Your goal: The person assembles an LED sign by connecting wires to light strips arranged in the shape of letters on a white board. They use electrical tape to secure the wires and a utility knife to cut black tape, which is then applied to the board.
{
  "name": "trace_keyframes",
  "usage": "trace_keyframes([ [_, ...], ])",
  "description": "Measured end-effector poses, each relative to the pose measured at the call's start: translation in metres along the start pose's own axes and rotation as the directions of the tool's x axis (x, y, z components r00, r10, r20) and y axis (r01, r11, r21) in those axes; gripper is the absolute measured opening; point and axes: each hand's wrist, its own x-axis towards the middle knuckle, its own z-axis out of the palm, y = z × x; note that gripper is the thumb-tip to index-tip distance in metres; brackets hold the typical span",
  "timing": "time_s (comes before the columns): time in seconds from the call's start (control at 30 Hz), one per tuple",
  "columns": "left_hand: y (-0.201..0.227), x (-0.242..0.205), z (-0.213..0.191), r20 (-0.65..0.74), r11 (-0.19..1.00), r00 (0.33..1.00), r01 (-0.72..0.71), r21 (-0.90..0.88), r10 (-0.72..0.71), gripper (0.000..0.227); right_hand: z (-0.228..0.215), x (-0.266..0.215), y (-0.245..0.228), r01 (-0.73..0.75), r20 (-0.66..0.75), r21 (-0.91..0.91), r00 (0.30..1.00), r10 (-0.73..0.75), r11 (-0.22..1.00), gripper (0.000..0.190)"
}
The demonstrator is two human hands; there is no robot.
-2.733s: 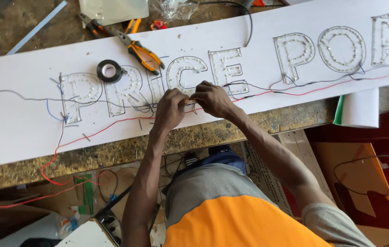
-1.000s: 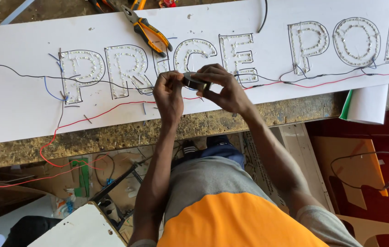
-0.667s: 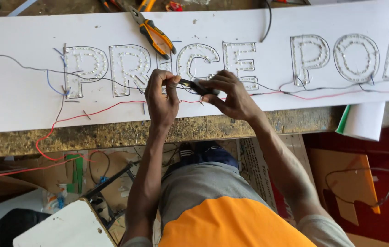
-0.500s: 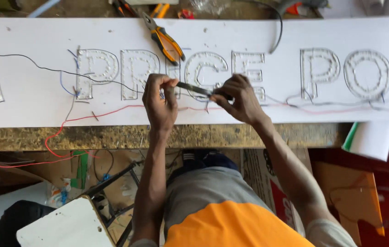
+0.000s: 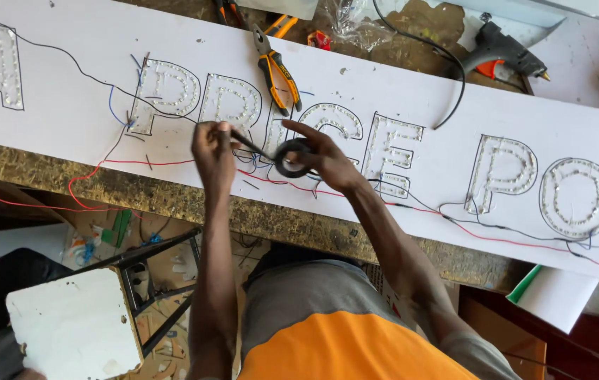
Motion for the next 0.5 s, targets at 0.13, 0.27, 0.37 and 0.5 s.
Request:
trace_keyframes([
  [0.13,-0.019,0.014,-0.036,-0.058,0.992,0.994,-0.091,0.086,0.096,0.01,0.005,0.065,0.039,-0.088,0.017,0.239,0.996,0.087,0.967,0.077],
  [0.27,-0.016,0.032,-0.055,-0.128,0.99,0.983,-0.123,0.065,0.13,0.01,-0.007,0.142,0.093,-0.107,-0.052,0.406,0.989,0.14,0.908,0.086],
  [0.37,-0.021,0.042,-0.061,-0.112,0.989,0.983,-0.14,0.052,0.145,0.01,-0.001,0.143,0.077,-0.09,-0.158,0.293,0.977,0.141,0.952,0.097],
  [0.5,-0.038,0.07,-0.055,-0.026,0.989,0.989,-0.146,0.009,0.146,0.011,0.014,0.121,0.022,-0.063,-0.244,-0.129,0.969,0.03,0.99,0.103],
])
